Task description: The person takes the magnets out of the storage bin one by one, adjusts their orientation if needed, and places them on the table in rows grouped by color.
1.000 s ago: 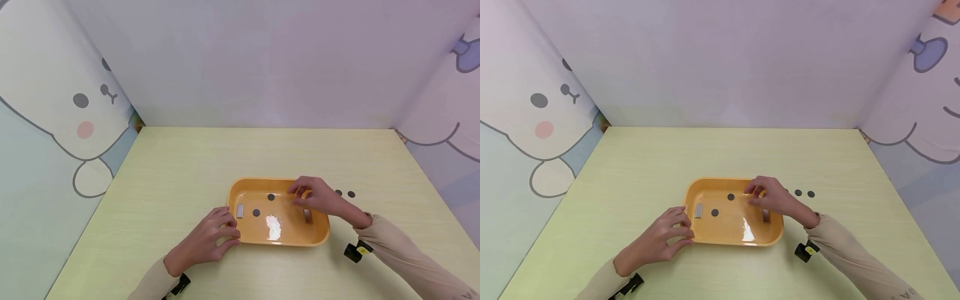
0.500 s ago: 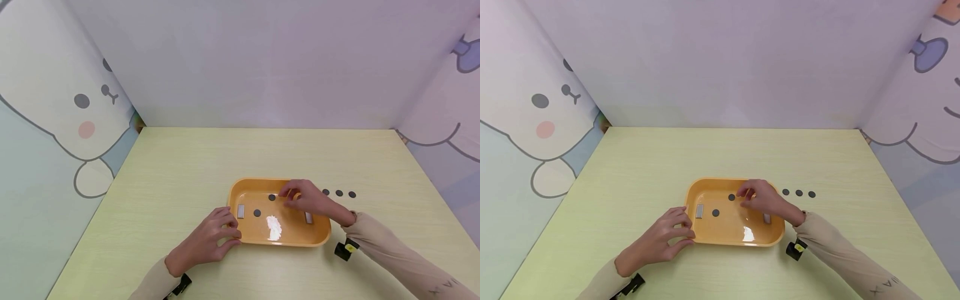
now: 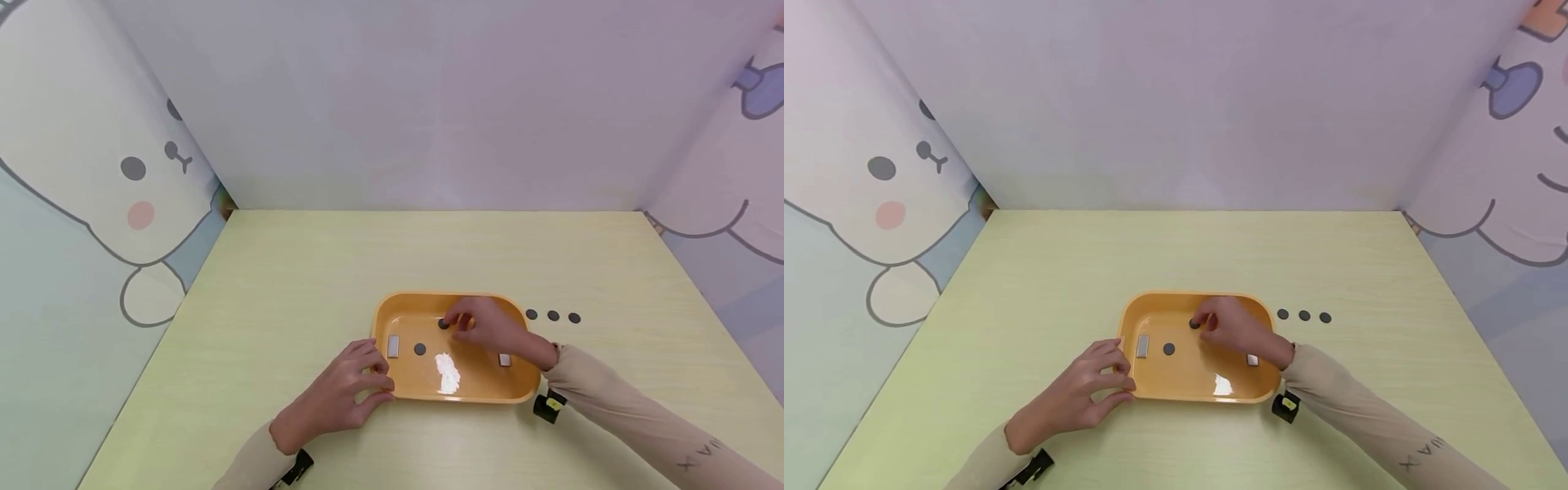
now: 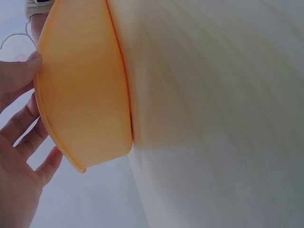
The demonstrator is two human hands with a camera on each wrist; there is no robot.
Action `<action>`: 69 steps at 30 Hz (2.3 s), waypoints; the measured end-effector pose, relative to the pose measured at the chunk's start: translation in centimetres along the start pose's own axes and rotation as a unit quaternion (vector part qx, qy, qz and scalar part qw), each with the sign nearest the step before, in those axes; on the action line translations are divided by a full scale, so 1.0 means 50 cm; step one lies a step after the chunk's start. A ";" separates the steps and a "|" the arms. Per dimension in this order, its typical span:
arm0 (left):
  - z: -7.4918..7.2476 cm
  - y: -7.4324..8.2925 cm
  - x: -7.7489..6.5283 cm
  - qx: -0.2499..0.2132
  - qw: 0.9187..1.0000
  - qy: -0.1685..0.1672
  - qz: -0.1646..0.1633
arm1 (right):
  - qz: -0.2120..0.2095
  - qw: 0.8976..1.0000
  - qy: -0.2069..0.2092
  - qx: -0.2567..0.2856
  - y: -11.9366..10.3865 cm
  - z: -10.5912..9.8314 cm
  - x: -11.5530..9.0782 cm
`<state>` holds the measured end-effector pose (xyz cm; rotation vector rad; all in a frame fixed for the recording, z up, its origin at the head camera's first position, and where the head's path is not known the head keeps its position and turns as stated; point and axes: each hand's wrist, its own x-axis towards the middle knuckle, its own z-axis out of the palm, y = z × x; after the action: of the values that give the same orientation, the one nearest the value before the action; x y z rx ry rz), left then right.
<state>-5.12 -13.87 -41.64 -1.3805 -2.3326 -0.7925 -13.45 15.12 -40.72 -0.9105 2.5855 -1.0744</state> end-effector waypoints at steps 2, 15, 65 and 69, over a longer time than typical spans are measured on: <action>0.000 0.001 -0.001 -0.002 1.000 0.000 0.000 | -0.004 1.000 -0.005 -0.006 -0.002 0.004 0.003; 0.000 0.001 -0.002 -0.005 1.000 -0.006 -0.003 | -0.052 0.995 -0.019 -0.083 0.002 0.020 0.016; -0.001 0.002 0.000 -0.001 1.000 -0.006 -0.008 | -0.043 0.998 -0.026 -0.043 0.005 0.001 -0.010; -0.002 0.002 0.001 -0.001 1.000 -0.005 -0.005 | -0.040 0.998 -0.016 -0.034 0.006 -0.009 -0.019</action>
<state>-5.06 -13.83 -41.51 -1.3775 -2.3485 -0.7934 -13.00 16.12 -40.65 -1.0464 2.5945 -0.9878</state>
